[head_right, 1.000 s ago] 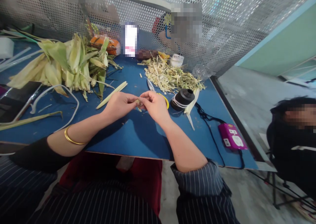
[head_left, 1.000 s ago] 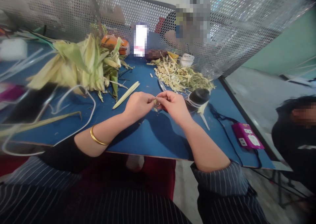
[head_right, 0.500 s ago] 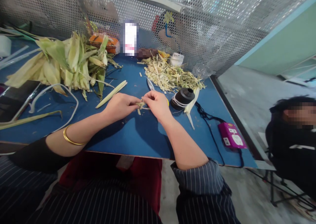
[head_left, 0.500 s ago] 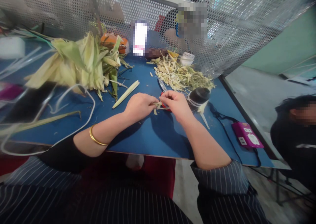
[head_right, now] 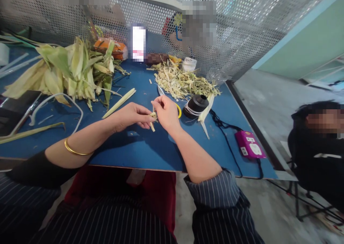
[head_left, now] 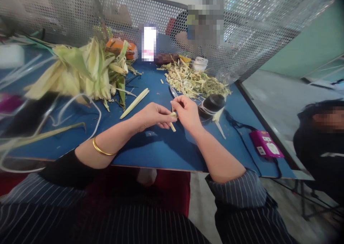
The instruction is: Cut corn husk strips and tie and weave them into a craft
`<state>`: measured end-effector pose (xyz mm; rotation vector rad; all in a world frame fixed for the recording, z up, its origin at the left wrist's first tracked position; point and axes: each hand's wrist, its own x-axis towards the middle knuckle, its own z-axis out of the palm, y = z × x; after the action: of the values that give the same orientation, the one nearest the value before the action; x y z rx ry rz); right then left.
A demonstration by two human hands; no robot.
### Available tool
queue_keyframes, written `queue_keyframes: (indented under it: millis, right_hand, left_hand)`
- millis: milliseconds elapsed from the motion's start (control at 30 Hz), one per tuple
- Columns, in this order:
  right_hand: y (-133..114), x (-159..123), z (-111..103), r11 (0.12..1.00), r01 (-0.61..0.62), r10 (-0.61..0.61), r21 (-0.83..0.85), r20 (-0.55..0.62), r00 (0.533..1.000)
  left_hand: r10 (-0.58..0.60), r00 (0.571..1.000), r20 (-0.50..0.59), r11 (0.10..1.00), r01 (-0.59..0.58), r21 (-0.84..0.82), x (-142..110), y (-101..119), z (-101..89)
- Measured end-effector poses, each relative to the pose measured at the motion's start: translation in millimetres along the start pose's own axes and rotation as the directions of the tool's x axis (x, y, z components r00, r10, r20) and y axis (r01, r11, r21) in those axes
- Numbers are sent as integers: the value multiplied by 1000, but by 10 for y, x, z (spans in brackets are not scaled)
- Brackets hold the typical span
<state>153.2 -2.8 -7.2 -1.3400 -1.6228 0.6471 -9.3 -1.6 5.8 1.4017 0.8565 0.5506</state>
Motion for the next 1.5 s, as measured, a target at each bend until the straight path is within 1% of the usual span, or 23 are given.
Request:
queue_keyframes:
  millis: [67,167,233,300,400,433,500,567,600,767,833,900,967,1033,1067,1100,1167,1233,1267,1333,1367,1433,1500]
  right_hand:
    - [-37,-16,12,999,41,-40,-22,9,999]
    - [-86,-42,30,984,157,-154,-83,32,987]
    - [-90,-43,28,978,187,-184,-87,36,982]
    - [-69,-22,8,990,138,-137,-28,12,990]
    - [-27,29,-46,993,3,3,114,-47,999]
    - [-19,44,-63,988,-43,50,150,-44,998]
    - [-13,61,-81,974,-124,123,192,17,992]
    - [-10,58,-74,964,-170,155,203,86,984]
    - [-4,51,-62,963,-174,158,203,94,983]
    - [105,20,35,973,-162,173,165,-53,984]
    - [134,19,45,975,-182,191,127,-63,979]
    - [110,11,19,989,-136,140,51,-73,988]
    - [26,-21,-30,997,15,-28,-79,-161,986]
    - [-90,-80,-63,956,182,-241,-231,-261,935]
    - [-146,-115,-61,936,231,-298,-265,-249,921]
    - [-192,-150,-41,928,260,-316,-266,-195,929]
    - [-243,-205,46,956,233,-241,-178,-27,970]
    - [-240,-227,169,998,60,-60,-1,81,995]
    - [-224,-226,229,993,-45,33,107,109,993]
    - [-184,-212,325,926,-212,183,314,120,976]
    - [-167,-204,355,878,-267,241,397,114,964]
    - [-149,-195,384,787,-339,333,515,108,937]
    - [-153,-198,387,715,-386,391,583,125,912]
  left_hand:
    - [1,1000,-16,1000,0,24,0,-19,27]
    - [17,1000,14,998,-18,52,2,-60,52]
    - [19,1000,22,999,-20,42,5,-74,51]
    - [12,1000,-14,1000,-12,-9,15,-70,36]
    - [0,990,-141,992,-19,-127,38,-45,-2]
    - [-4,984,-180,988,-24,-155,45,-37,-15]
    - [-17,973,-228,983,-26,-182,53,-23,-35]
    - [-27,970,-242,982,-20,-187,56,-18,-45]
    - [-28,969,-244,982,-19,-188,56,-19,-46]
    - [-40,975,-220,982,-2,-187,69,-30,-34]
    - [-52,976,-213,981,10,-193,71,-28,-31]
    - [-73,975,-212,972,22,-232,70,-22,-37]
    - [-98,966,-238,950,19,-313,70,-18,-52]
    - [-107,951,-291,915,-20,-402,78,-18,-71]
    - [-102,942,-320,898,-51,-438,85,-21,-78]
    - [-94,932,-351,880,-87,-466,95,-25,-80]
    - [-70,912,-404,853,-155,-498,115,-35,-67]
    - [-42,895,-445,842,-208,-498,133,-46,-28]
    - [-21,892,-452,840,-229,-491,140,-53,-2]
    - [37,898,-437,835,-268,-480,152,-67,52]
    - [64,902,-427,830,-285,-479,157,-76,76]
    - [97,907,-409,823,-304,-481,168,-92,114]
    - [101,909,-404,826,-303,-474,177,-102,139]
